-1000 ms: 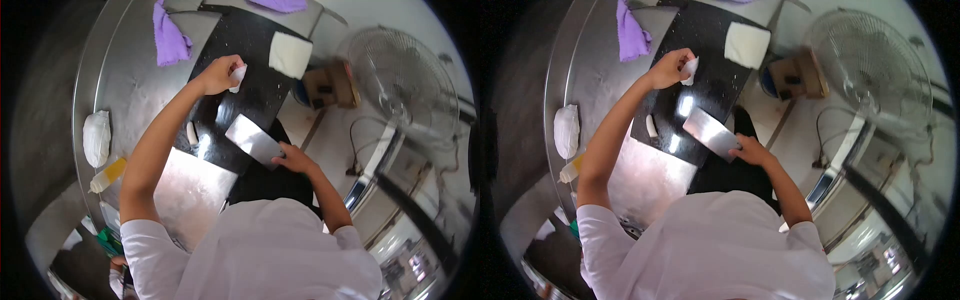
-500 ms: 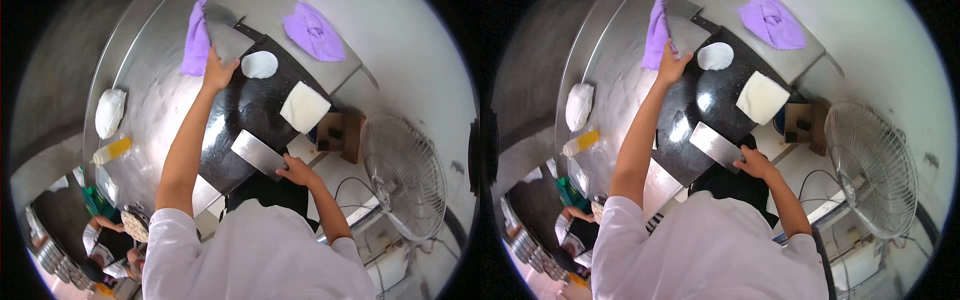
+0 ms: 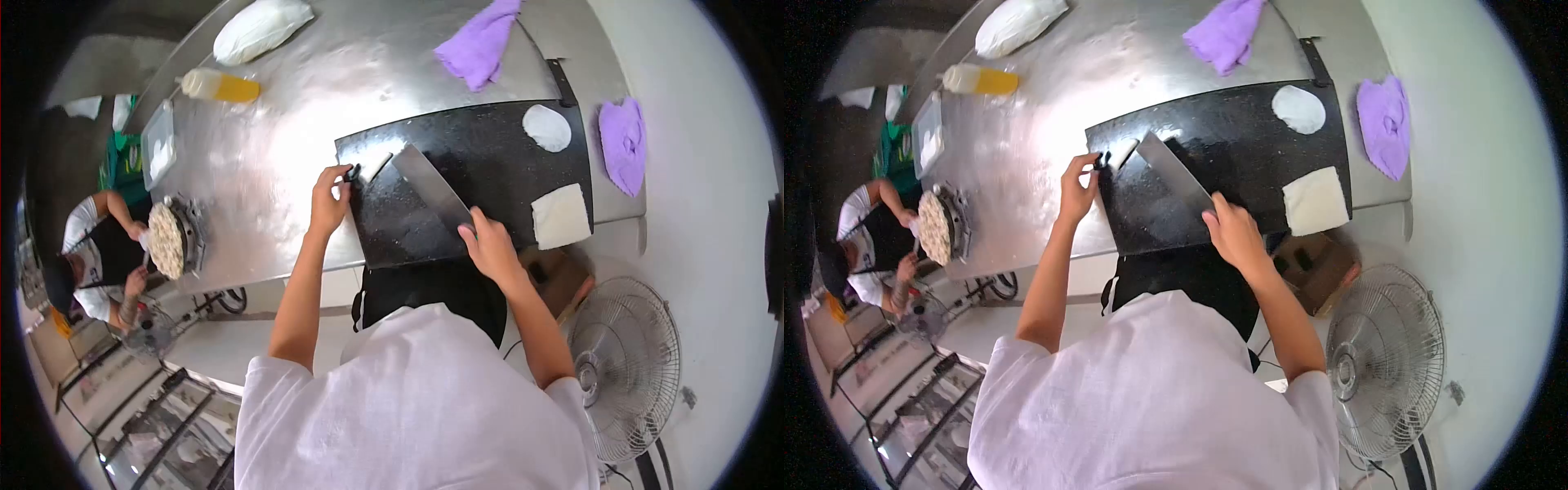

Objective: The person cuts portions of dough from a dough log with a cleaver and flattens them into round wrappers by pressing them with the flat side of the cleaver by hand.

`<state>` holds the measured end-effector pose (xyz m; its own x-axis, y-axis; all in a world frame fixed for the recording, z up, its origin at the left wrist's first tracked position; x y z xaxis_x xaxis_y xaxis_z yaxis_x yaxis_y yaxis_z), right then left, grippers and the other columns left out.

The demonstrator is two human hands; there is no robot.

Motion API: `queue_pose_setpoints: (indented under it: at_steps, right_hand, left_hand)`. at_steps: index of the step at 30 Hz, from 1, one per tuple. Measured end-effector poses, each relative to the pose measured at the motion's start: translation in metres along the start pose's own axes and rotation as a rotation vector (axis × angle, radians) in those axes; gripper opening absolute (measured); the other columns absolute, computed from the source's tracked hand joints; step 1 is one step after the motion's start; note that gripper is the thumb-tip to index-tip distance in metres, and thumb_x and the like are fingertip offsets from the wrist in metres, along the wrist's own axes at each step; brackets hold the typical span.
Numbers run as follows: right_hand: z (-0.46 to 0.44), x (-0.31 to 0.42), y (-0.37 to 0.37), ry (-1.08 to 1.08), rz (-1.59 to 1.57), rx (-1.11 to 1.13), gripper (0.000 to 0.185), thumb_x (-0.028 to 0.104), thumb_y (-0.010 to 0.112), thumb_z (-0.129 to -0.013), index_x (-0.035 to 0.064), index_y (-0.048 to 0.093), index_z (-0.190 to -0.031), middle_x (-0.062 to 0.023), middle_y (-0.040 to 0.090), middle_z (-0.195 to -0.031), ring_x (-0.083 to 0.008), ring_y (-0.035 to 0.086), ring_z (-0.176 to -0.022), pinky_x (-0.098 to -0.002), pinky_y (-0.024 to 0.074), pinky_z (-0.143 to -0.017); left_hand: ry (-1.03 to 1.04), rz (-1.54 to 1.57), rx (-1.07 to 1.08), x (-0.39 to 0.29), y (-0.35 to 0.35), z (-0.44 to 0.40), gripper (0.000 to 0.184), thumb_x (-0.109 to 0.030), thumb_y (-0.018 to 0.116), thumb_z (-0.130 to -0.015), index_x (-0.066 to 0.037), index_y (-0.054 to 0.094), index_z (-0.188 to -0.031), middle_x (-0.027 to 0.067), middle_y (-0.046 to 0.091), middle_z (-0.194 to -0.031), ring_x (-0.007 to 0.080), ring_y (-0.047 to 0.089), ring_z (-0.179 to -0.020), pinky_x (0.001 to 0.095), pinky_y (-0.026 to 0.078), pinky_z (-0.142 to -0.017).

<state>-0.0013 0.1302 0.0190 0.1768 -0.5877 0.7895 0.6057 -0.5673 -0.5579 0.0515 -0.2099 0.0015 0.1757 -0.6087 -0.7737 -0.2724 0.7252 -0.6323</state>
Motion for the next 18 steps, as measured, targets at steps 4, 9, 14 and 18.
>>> queue_pose_setpoints:
  at_steps: [4, 9, 14, 18]
  right_hand:
    - [-0.03, 0.057, 0.01, -0.056, 0.224, 0.025, 0.023, 0.019, 0.061, -0.099, 0.0026, 0.051, -0.111, -0.0247, 0.069, -0.093, -0.048, 0.068, -0.086, -0.0562, 0.0542, -0.073]
    - [-0.037, 0.075, 0.025, -0.014, 0.393, 0.069, 0.029, 0.02, 0.062, -0.099, 0.0009, 0.051, -0.118, -0.0277, 0.068, -0.089, -0.0513, 0.065, -0.085, -0.0582, 0.0515, -0.072]
    - [-0.034, 0.079, 0.057, 0.139, 0.456, 0.08, 0.028, 0.018, 0.061, -0.099, 0.0014, 0.047, -0.116, -0.0309, 0.068, -0.093, -0.0514, 0.068, -0.082, -0.0595, 0.0539, -0.071]
    - [-0.05, 0.075, 0.1, 0.208, 0.376, -0.011, 0.033, 0.02, 0.062, -0.099, 0.0004, 0.046, -0.119, -0.0338, 0.068, -0.092, -0.0531, 0.067, -0.085, -0.0605, 0.0532, -0.074]
  left_hand:
    - [0.216, -0.149, -0.047, -0.014, 0.004, 0.002, 0.041, -0.003, 0.079, -0.079, -0.008, 0.071, -0.119, 0.0086, 0.071, -0.112, 0.0305, 0.064, -0.104, 0.0382, 0.052, -0.09]
    - [0.294, -0.118, -0.074, 0.0, 0.011, -0.008, 0.028, -0.011, 0.08, -0.079, -0.009, 0.075, -0.107, 0.0033, 0.071, -0.105, 0.0267, 0.063, -0.094, 0.0391, 0.051, -0.082]
    - [0.3, -0.062, -0.099, 0.002, 0.01, -0.011, 0.021, -0.012, 0.081, -0.079, -0.008, 0.072, -0.097, 0.0036, 0.07, -0.105, 0.0278, 0.064, -0.093, 0.0382, 0.051, -0.081]
    - [0.17, 0.039, -0.241, 0.016, 0.011, -0.004, 0.023, -0.011, 0.084, -0.078, -0.005, 0.071, -0.096, 0.0101, 0.069, -0.095, 0.0276, 0.067, -0.085, 0.0376, 0.053, -0.076]
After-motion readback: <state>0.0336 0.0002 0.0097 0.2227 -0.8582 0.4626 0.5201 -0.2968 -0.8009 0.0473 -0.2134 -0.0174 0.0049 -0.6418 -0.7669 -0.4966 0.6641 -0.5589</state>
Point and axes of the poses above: each hand's wrist, its own z-axis away from the middle knuckle, its own y-axis out of the palm, x = y × z, the point moved 7 cm from there along -z, towards the middle knuckle
